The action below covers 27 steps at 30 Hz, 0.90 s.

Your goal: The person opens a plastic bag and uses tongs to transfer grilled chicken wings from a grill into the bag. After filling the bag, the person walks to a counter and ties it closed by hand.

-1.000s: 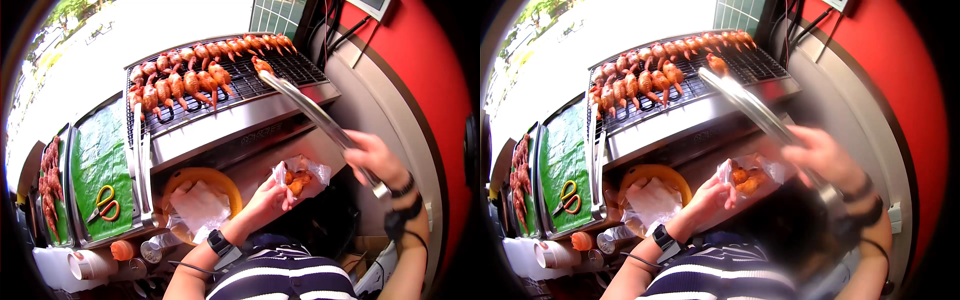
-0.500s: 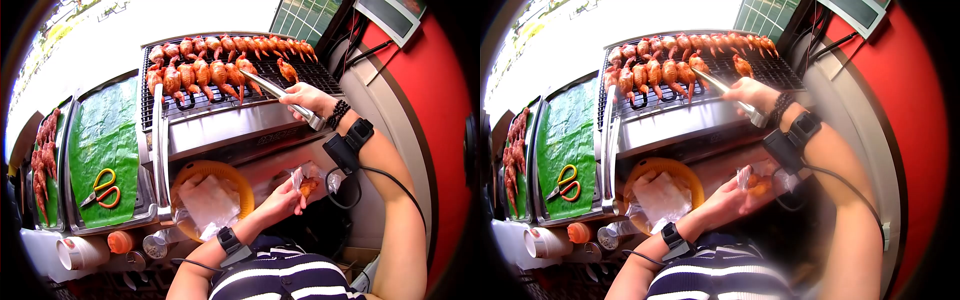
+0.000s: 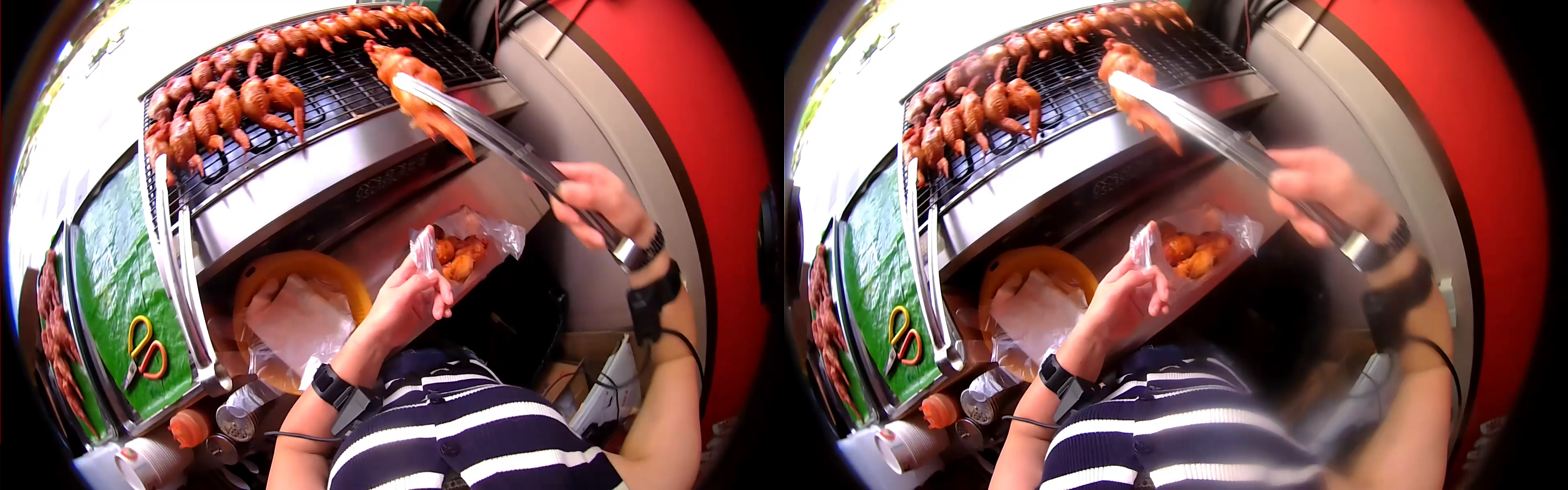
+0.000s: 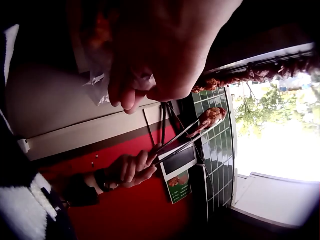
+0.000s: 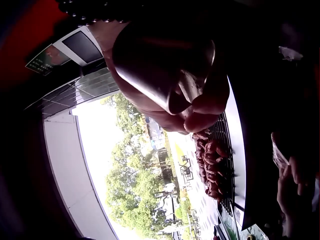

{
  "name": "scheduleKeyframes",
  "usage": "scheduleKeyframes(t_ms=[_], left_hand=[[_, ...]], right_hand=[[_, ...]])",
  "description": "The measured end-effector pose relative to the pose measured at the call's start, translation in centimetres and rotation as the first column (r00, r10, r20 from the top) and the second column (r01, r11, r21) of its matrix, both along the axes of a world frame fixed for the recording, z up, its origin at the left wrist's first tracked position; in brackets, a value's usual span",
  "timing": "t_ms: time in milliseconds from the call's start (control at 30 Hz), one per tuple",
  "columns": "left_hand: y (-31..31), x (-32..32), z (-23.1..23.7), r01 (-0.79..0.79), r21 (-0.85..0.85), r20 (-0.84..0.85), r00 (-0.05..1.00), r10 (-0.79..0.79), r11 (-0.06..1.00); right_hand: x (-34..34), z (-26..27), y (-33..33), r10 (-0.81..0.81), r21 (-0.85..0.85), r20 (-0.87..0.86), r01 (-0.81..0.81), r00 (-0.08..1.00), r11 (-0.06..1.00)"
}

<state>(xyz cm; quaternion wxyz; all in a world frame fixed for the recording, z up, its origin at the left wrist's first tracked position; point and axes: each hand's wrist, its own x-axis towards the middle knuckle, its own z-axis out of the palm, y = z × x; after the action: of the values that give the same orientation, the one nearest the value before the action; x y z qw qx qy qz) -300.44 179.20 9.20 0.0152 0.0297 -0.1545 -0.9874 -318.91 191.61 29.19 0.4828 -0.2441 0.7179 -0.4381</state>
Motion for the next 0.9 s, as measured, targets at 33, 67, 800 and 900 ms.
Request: scheduleKeyframes(t_ms=[33, 67, 800, 900], left_hand=[[-0.1, 0.0, 0.1, 0.003, 0.011, -0.006, 1.000, -0.003, 1.000], [-0.1, 0.0, 0.0, -0.001, 0.003, -0.016, 1.000, 0.001, 1.000], [-0.2, 0.9, -1.1, 0.185, -0.408, -0.030, 0.976, -0.215, 0.894], [0.2, 0.8, -1.2, 0.211, -0.380, -0.049, 0.968, -0.247, 0.901]], right_hand=[[1.6, 1.0, 2.5, -0.075, 0.053, 0.022, 0.074, 0.997, 0.996], [3.1, 1.8, 4.8, -0.149, 0.107, 0.039, 0.145, 0.988, 0.984], [9.0, -1.0, 7.3, -0.552, 0.463, 0.335, 0.377, 0.764, 0.802], [9.2, -1.1, 6.4, -0.551, 0.390, 0.252, 0.438, 0.796, 0.810]])
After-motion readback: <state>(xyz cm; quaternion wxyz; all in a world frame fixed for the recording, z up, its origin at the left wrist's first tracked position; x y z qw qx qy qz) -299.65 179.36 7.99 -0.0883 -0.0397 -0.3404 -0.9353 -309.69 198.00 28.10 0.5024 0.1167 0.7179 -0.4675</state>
